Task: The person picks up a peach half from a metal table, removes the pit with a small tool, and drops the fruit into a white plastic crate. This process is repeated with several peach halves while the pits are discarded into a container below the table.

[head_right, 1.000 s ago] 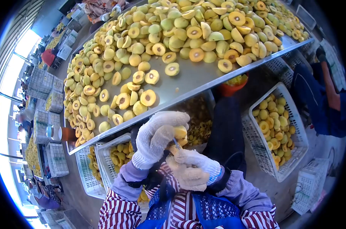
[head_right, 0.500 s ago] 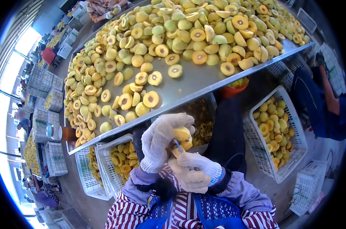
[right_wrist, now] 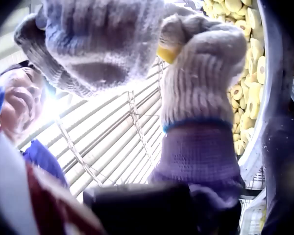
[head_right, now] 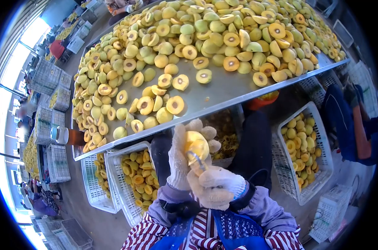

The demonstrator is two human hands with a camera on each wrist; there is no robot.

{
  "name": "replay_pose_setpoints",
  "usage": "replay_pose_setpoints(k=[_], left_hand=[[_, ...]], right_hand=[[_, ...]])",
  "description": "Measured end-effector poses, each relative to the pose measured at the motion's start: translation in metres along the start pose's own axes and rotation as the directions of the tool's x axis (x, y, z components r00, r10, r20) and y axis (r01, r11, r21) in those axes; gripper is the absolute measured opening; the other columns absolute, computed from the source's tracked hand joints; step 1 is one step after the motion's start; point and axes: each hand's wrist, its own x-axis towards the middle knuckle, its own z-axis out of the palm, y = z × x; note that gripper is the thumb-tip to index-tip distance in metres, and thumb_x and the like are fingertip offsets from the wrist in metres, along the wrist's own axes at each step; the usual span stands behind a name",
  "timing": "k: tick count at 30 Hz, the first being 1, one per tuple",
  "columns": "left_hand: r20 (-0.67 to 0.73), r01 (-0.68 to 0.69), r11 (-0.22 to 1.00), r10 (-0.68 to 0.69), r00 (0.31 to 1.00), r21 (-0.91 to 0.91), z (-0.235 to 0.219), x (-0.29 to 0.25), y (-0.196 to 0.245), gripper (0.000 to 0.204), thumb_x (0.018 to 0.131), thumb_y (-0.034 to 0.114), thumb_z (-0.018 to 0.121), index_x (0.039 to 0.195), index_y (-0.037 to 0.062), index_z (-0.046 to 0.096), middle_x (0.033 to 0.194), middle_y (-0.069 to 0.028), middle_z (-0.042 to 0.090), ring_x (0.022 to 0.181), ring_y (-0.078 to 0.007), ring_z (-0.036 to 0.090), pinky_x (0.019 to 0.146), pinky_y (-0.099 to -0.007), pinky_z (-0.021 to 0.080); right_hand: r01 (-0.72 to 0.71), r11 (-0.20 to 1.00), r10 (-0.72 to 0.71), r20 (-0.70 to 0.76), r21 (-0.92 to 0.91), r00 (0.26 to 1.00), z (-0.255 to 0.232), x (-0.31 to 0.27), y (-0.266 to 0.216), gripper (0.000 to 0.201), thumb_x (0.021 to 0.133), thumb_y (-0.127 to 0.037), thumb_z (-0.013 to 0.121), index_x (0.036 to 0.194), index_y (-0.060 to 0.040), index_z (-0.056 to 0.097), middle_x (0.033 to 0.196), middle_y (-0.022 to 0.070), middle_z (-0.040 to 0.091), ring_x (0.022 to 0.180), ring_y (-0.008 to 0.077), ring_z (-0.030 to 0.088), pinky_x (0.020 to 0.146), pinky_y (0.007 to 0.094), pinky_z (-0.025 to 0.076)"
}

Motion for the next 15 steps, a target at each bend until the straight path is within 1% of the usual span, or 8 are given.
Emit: replay_pose_setpoints(k=[4, 6, 8, 9, 10, 12, 13, 15], left_hand=[[-0.097, -0.123, 0.935, 0.163, 0.982, 0.333, -0.014, -0.005, 0.023, 0.056, 0.103, 0.048, 0.048, 0.129, -0.0005, 0.053, 0.115, -0.0172, 0.066, 0.094, -0.0255, 0.069, 0.079, -0.0352, 0.059], [-0.111, -0.246, 0.819, 0.350, 0.930, 0.519, -0.033, -0.015, 0.048, 0.051, 0.104, 0.043, 0.048, 0.128, -0.0007, 0.054, 0.115, -0.0163, 0.066, 0.093, -0.0230, 0.069, 0.078, -0.0325, 0.059], [-0.109, -0.403, 0.559, 0.670, 0.734, 0.725, -0.079, -0.027, 0.071, 0.039, 0.101, 0.033, 0.057, 0.121, 0.0004, 0.062, 0.117, -0.0170, 0.066, 0.096, -0.0278, 0.068, 0.082, -0.0365, 0.057], [0.107, -0.160, -0.002, 0.752, 0.651, 0.987, -0.115, -0.035, 0.095, 0.032, 0.096, 0.028, 0.063, 0.115, 0.0023, 0.066, 0.117, -0.0169, 0.066, 0.099, -0.0304, 0.067, 0.086, -0.0384, 0.055], [0.345, 0.161, -0.559, 0.687, 0.640, 0.813, -0.138, -0.040, 0.112, 0.026, 0.092, 0.023, 0.069, 0.110, 0.0041, 0.069, 0.117, -0.0169, 0.066, 0.102, -0.0330, 0.066, 0.090, -0.0402, 0.054], [0.448, 0.179, -0.674, 0.642, 0.622, 0.717, -0.123, -0.030, 0.106, 0.025, 0.085, 0.020, 0.074, 0.106, 0.0070, 0.071, 0.117, -0.0153, 0.067, 0.105, -0.0337, 0.064, 0.093, -0.0413, 0.051], [0.499, 0.185, -0.725, 0.613, 0.613, 0.664, -0.114, -0.019, 0.102, 0.025, 0.081, 0.018, 0.077, 0.104, 0.0085, 0.072, 0.117, -0.0145, 0.067, 0.107, -0.0341, 0.063, 0.095, -0.0418, 0.050], [0.412, -0.046, -0.511, 0.634, 0.654, 0.858, -0.104, 0.021, 0.088, 0.029, 0.076, 0.015, 0.080, 0.104, 0.0113, 0.071, 0.119, -0.0105, 0.066, 0.109, -0.0303, 0.063, 0.093, -0.0403, 0.051]], right_hand=[[0.022, 0.995, -0.029, -0.078, -0.095, 0.997, -0.007, 0.001, -0.008, 0.012, 0.102, -0.023, 0.051, 0.105, -0.0114, 0.052, 0.042, -0.0003, 0.038, 0.028, 0.0087, 0.034, 0.026, 0.0269, 0.031], [-0.056, 0.970, -0.011, -0.271, -0.237, 0.962, -0.009, -0.004, -0.015, 0.021, 0.100, -0.024, 0.053, 0.099, -0.0030, 0.053, 0.047, 0.0021, 0.042, 0.031, 0.0103, 0.037, 0.029, 0.0270, 0.032], [-0.123, 0.927, -0.032, -0.400, -0.355, 0.916, -0.009, -0.007, -0.026, 0.023, 0.100, -0.023, 0.053, 0.095, -0.0002, 0.053, 0.050, 0.0035, 0.045, 0.032, 0.0113, 0.038, 0.030, 0.0266, 0.032], [-0.047, 0.935, -0.091, -0.365, -0.353, 0.927, -0.011, -0.008, -0.029, 0.024, 0.100, -0.024, 0.053, 0.095, -0.0001, 0.056, 0.053, 0.0035, 0.048, 0.034, 0.0113, 0.039, 0.032, 0.0259, 0.032], [-0.107, 0.896, -0.101, -0.433, -0.431, 0.896, -0.007, -0.002, -0.032, 0.024, 0.099, -0.024, 0.055, 0.093, -0.0015, 0.056, 0.055, 0.0023, 0.050, 0.036, 0.0098, 0.041, 0.034, 0.0248, 0.033], [-0.255, 0.792, -0.128, -0.560, -0.555, 0.818, 0.007, 0.016, -0.037, 0.023, 0.096, -0.026, 0.060, 0.089, -0.0045, 0.058, 0.058, -0.0003, 0.053, 0.040, 0.0068, 0.043, 0.038, 0.0226, 0.034], [-0.275, 0.792, -0.079, -0.537, -0.546, 0.840, 0.000, 0.020, -0.037, 0.021, 0.096, -0.025, 0.062, 0.094, -0.0050, 0.058, 0.064, -0.0008, 0.055, 0.045, 0.0049, 0.045, 0.040, 0.0203, 0.035], [-0.391, 0.744, -0.035, -0.616, -0.542, 0.787, 0.003, 0.027, -0.038, 0.024, 0.097, -0.027, 0.062, 0.109, -0.0074, 0.055, 0.066, -0.0015, 0.055, 0.050, 0.0040, 0.048, 0.044, 0.0179, 0.037]])
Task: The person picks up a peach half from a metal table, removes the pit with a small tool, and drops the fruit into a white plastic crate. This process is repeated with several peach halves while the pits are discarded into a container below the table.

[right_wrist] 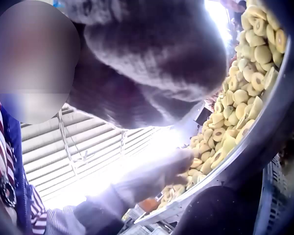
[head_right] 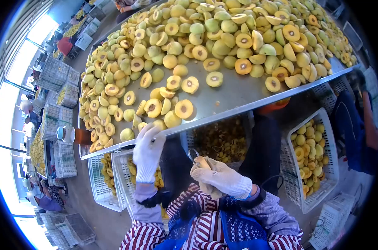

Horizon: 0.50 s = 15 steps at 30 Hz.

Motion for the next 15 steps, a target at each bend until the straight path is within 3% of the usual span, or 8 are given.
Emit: replay_pose_setpoints(k=[2, 4, 5, 7, 11, 12, 13, 15], left_hand=[[0.000, -0.131, 0.988, 0.131, 0.991, 0.082, 0.037, 0.033, 0.009, 0.042, 0.080, 0.024, 0.077, 0.117, 0.0116, 0.063, 0.114, -0.0079, 0.067, 0.106, -0.0313, 0.064, 0.087, -0.0400, 0.053], [0.107, -0.095, 0.987, 0.081, 0.991, 0.127, 0.074, 0.065, 0.018, 0.051, 0.081, 0.029, 0.073, 0.128, 0.0152, 0.056, 0.116, -0.0127, 0.067, 0.104, -0.0336, 0.065, 0.086, -0.0438, 0.053], [0.331, -0.049, 0.968, -0.037, 0.943, 0.246, 0.083, 0.083, 0.027, 0.053, 0.081, 0.030, 0.073, 0.128, 0.0160, 0.054, 0.115, -0.0131, 0.067, 0.104, -0.0334, 0.065, 0.086, -0.0434, 0.053], [0.659, -0.056, 0.872, -0.324, 0.679, 0.486, 0.092, 0.107, 0.048, 0.057, 0.079, 0.033, 0.073, 0.130, 0.0175, 0.051, 0.113, -0.0140, 0.067, 0.104, -0.0328, 0.065, 0.088, -0.0425, 0.052], [0.690, -0.019, 0.982, -0.116, 0.714, 0.186, 0.101, 0.112, 0.019, 0.057, 0.075, 0.035, 0.077, 0.124, 0.0172, 0.053, 0.108, -0.0145, 0.067, 0.102, -0.0331, 0.066, 0.085, -0.0455, 0.053], [0.655, 0.138, 0.991, -0.104, 0.748, -0.001, 0.095, 0.107, 0.017, 0.055, 0.080, 0.030, 0.076, 0.126, 0.0140, 0.051, 0.108, -0.0121, 0.066, 0.103, -0.0333, 0.066, 0.081, -0.0473, 0.056], [0.666, 0.350, 0.915, -0.135, 0.734, -0.201, 0.089, 0.102, 0.023, 0.054, 0.082, 0.029, 0.075, 0.127, 0.0126, 0.050, 0.110, -0.0114, 0.065, 0.104, -0.0329, 0.065, 0.081, -0.0475, 0.057], [0.706, 0.680, 0.522, -0.193, 0.682, -0.514, 0.074, 0.086, 0.037, 0.052, 0.086, 0.027, 0.074, 0.129, 0.0098, 0.049, 0.113, -0.0100, 0.063, 0.107, -0.0322, 0.064, 0.080, -0.0479, 0.059]], right_hand=[[0.022, 1.000, -0.023, -0.034, -0.017, 0.999, -0.002, 0.003, 0.001, 0.028, 0.097, -0.028, 0.062, 0.115, -0.0082, 0.053, 0.070, -0.0013, 0.056, 0.053, 0.0035, 0.050, 0.045, 0.0173, 0.038], [0.063, 0.998, -0.064, -0.075, -0.014, 0.995, -0.007, 0.003, 0.002, 0.031, 0.097, -0.028, 0.062, 0.117, -0.0080, 0.051, 0.074, -0.0010, 0.058, 0.054, 0.0031, 0.051, 0.045, 0.0173, 0.039], [0.069, 0.997, -0.070, -0.097, -0.015, 0.993, -0.008, 0.004, 0.001, 0.031, 0.097, -0.028, 0.062, 0.118, -0.0079, 0.052, 0.076, -0.0009, 0.058, 0.054, 0.0031, 0.051, 0.046, 0.0173, 0.040], [0.079, 0.997, -0.081, -0.144, -0.015, 0.986, -0.009, 0.002, 0.000, 0.032, 0.097, -0.029, 0.062, 0.119, -0.0076, 0.052, 0.079, -0.0008, 0.059, 0.055, 0.0029, 0.051, 0.046, 0.0172, 0.041], [0.102, 0.995, -0.103, -0.166, -0.015, 0.981, -0.016, 0.003, -0.001, 0.033, 0.096, -0.027, 0.063, 0.121, -0.0073, 0.052, 0.076, -0.0007, 0.058, 0.054, 0.0037, 0.052, 0.046, 0.0183, 0.041], [0.114, 0.993, -0.117, -0.179, -0.023, 0.977, -0.015, 0.003, -0.002, 0.033, 0.095, -0.027, 0.064, 0.120, -0.0074, 0.053, 0.075, -0.0006, 0.058, 0.053, 0.0039, 0.052, 0.047, 0.0186, 0.041], [0.128, 0.991, -0.130, -0.193, -0.025, 0.972, -0.014, 0.003, -0.002, 0.033, 0.095, -0.027, 0.065, 0.119, -0.0076, 0.054, 0.074, -0.0005, 0.058, 0.053, 0.0041, 0.052, 0.047, 0.0189, 0.041], [0.118, 0.986, -0.144, -0.256, -0.116, 0.956, -0.009, 0.005, -0.011, 0.024, 0.095, -0.025, 0.065, 0.108, -0.0078, 0.054, 0.070, -0.0006, 0.057, 0.050, 0.0040, 0.049, 0.045, 0.0182, 0.040]])
